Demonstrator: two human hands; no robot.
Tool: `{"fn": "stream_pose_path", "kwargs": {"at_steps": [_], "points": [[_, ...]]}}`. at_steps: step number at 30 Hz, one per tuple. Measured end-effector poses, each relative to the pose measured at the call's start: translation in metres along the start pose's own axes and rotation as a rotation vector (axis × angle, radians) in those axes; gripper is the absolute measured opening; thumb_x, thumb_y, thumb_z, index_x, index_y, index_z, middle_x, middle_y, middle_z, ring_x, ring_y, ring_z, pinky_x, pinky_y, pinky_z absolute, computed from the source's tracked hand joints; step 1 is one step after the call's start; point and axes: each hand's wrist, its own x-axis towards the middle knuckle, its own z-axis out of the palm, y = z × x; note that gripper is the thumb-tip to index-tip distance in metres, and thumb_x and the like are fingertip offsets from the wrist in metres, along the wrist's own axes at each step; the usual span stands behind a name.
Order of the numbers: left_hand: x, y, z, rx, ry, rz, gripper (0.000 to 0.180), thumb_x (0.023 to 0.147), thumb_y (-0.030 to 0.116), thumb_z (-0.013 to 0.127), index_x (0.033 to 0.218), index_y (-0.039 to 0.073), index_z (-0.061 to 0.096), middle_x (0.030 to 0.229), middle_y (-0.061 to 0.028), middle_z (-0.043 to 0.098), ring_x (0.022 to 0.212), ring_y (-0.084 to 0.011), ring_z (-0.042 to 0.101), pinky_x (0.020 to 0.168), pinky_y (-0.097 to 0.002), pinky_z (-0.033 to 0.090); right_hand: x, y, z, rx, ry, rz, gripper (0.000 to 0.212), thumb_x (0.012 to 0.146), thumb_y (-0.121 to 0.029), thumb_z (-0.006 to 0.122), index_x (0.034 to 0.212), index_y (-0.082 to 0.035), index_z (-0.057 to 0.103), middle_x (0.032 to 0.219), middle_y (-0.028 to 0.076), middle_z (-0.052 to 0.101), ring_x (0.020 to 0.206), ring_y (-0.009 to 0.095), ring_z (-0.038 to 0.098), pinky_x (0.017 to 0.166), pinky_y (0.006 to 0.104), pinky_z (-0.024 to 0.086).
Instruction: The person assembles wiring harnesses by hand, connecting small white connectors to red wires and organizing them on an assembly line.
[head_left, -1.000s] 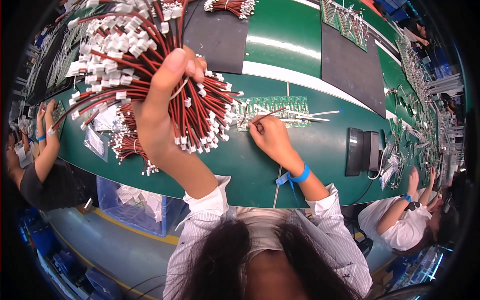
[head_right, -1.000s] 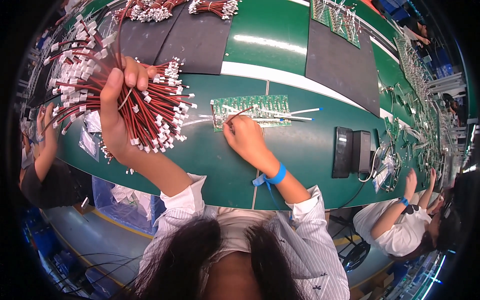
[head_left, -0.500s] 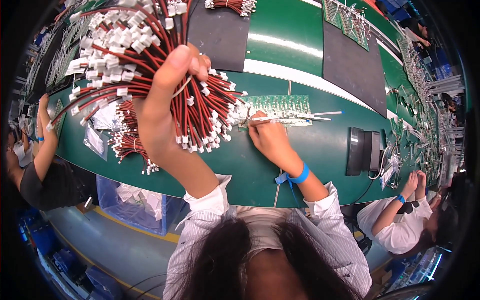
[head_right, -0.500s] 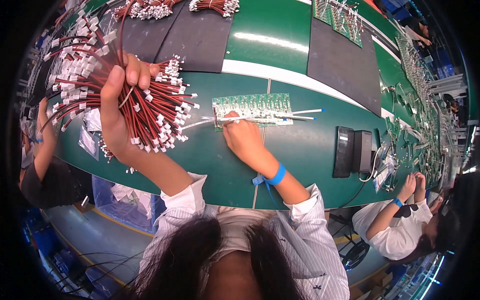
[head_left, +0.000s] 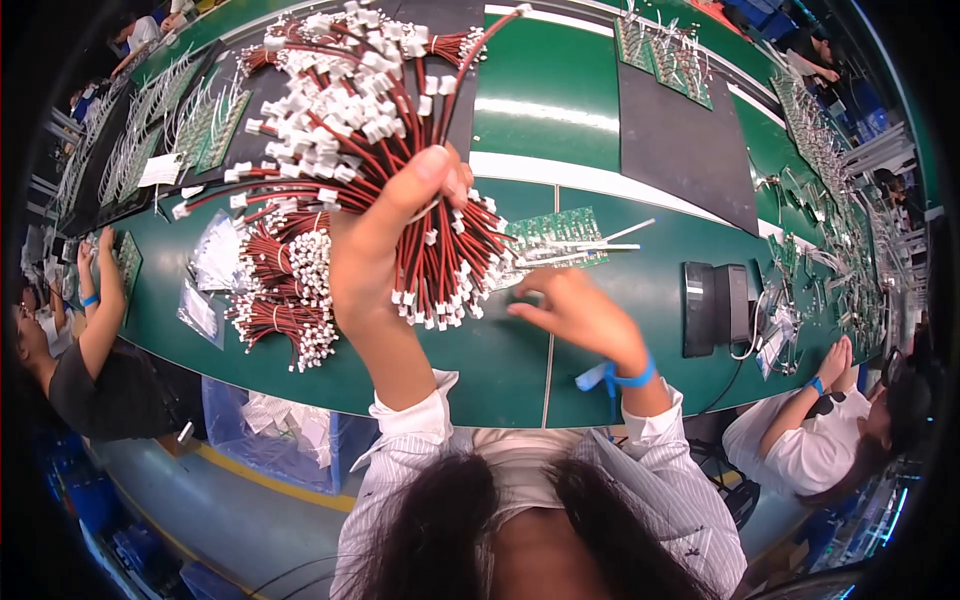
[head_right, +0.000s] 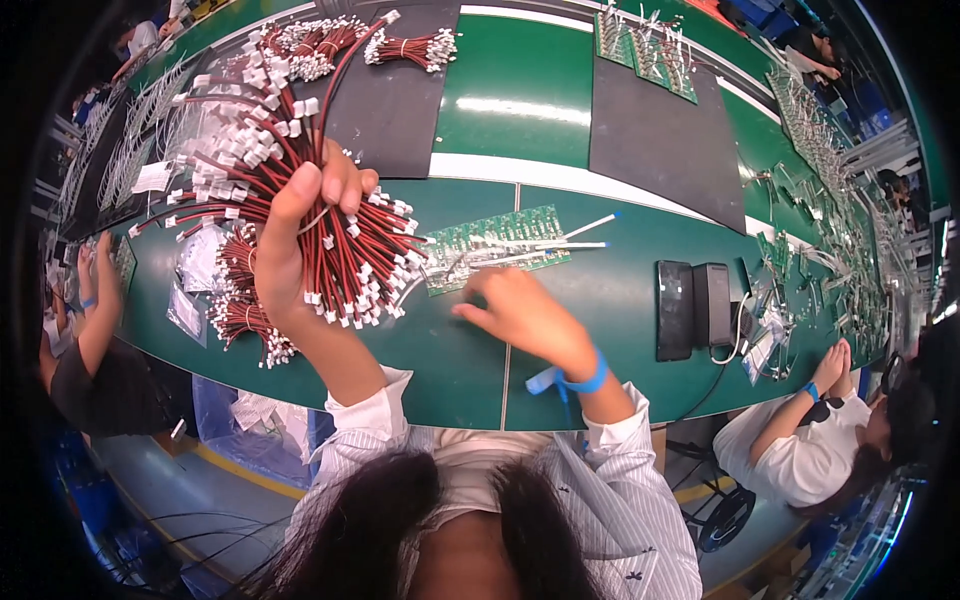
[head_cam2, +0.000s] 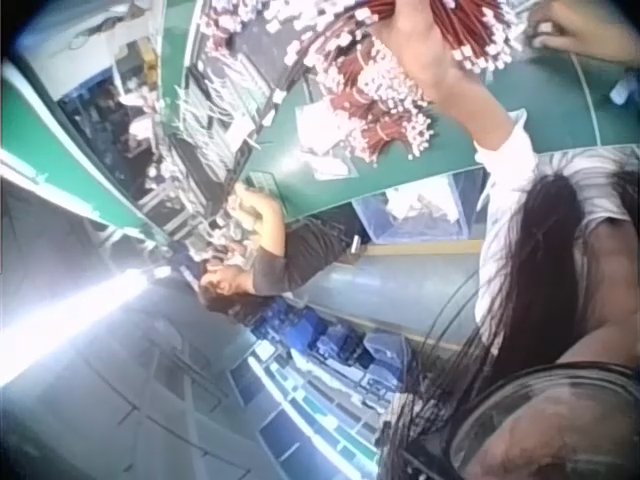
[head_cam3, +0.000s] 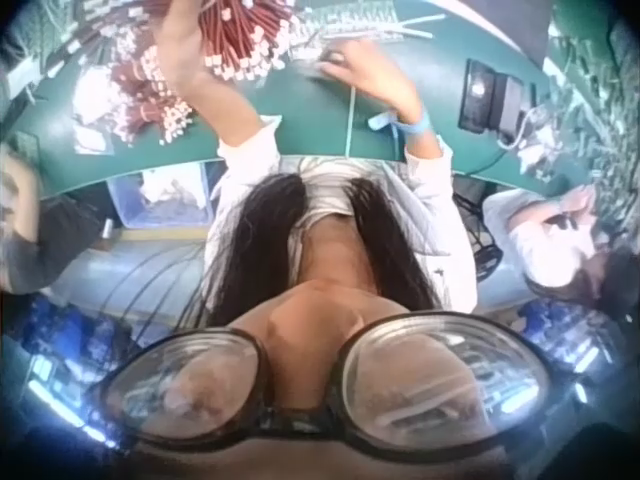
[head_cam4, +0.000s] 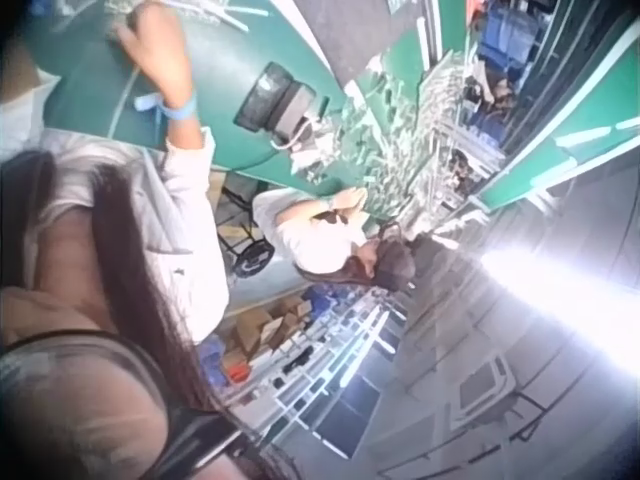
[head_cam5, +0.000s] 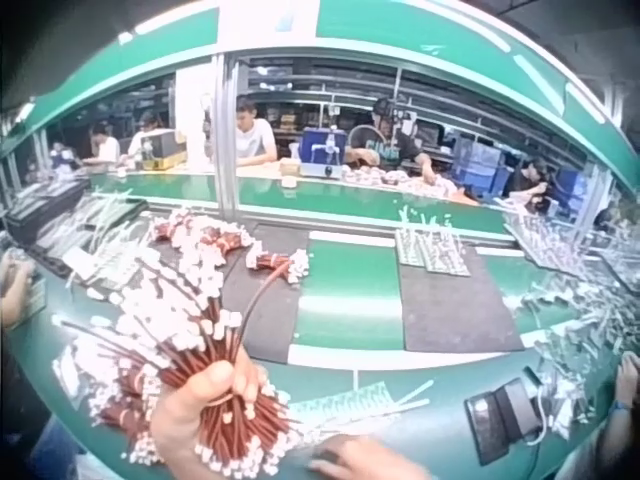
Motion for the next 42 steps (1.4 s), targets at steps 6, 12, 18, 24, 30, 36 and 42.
{"fn": "stream_pose_path", "kwargs": {"at_steps": [6,12,18,24,30,36,42], "points": [[-0.002,-0.01,0.02,0.219,-0.261,-0.199,0.022,0.081,0.022,0.051,0.08,0.002,0.044,0.069,-0.002,0.042,0.067,-0.0111,0.042,0.074,-0.0267,0.034,0.0,-0.073,-0.084,0.662,0.395,-0.087,0.013,0.08,-0.009,0.059,0.084,0.003,0.055,0.069,0.003,0.058,0.059,0.006,0.054,0.052,0.0201,0.042],[-0.008,-0.013,0.042,0.303,-0.345,-0.335,0.027,0.075,0.015,0.058,0.094,-0.002,0.05,0.073,-0.0065,0.053,0.067,-0.0141,0.051,0.062,-0.0261,0.04,0.007,-0.076,-0.089,0.779,0.462,-0.181,0.011,0.082,-0.006,0.057,0.082,0.005,0.053,0.071,0.005,0.058,0.062,0.007,0.057,0.054,0.0188,0.044],[-0.002,-0.026,0.03,0.002,-0.401,-0.372,0.018,0.073,0.016,0.063,0.078,0.001,0.057,0.068,-0.0049,0.057,0.064,-0.0124,0.055,0.062,-0.0249,0.044,-0.002,-0.063,-0.09,0.839,0.501,-0.249,0.007,0.076,0.002,0.06,0.072,0.008,0.062,0.072,0.01,0.06,0.059,0.014,0.059,0.052,0.0222,0.048],[0.0,-0.038,0.033,-0.028,-0.365,-0.366,0.017,0.074,0.016,0.062,0.078,0.0,0.057,0.068,-0.0052,0.057,0.065,-0.0123,0.055,0.062,-0.0244,0.044,-0.005,-0.06,-0.088,0.865,0.779,-0.311,0.01,0.08,0.001,0.057,0.079,0.011,0.059,0.077,0.015,0.062,0.062,0.019,0.062,0.056,0.0252,0.051],[-0.004,-0.039,0.044,-0.048,-0.369,-0.364,0.013,0.076,0.013,0.06,0.076,0.0,0.057,0.068,-0.0054,0.057,0.065,-0.0121,0.055,0.061,-0.0243,0.044,-0.006,-0.061,-0.082,0.624,0.998,-0.367,0.026,0.086,-0.017,0.051,0.083,0.009,0.055,0.066,0.015,0.059,0.053,0.02,0.059,0.046,0.0278,0.048],[-0.004,-0.037,0.045,-0.002,-0.257,-0.33,0.019,0.081,0.018,0.047,0.091,0.003,0.041,0.068,-0.0036,0.044,0.063,-0.0122,0.043,0.075,-0.032,0.036,-0.029,-0.065,-0.06,0.069,0.831,-0.635,0.022,0.084,-0.02,0.055,0.082,0.002,0.057,0.069,0.014,0.062,0.062,0.024,0.062,0.056,0.0309,0.051],[-0.003,-0.036,0.045,-0.124,-0.185,-0.282,0.018,0.082,0.018,0.047,0.094,0.005,0.039,0.068,-0.002,0.042,0.065,-0.0116,0.042,0.077,-0.0325,0.035,-0.028,-0.052,-0.046,-0.07,0.668,-0.668,0.018,0.079,-0.015,0.061,0.085,0.002,0.058,0.074,0.015,0.062,0.067,0.027,0.062,0.063,0.0356,0.052]]}}
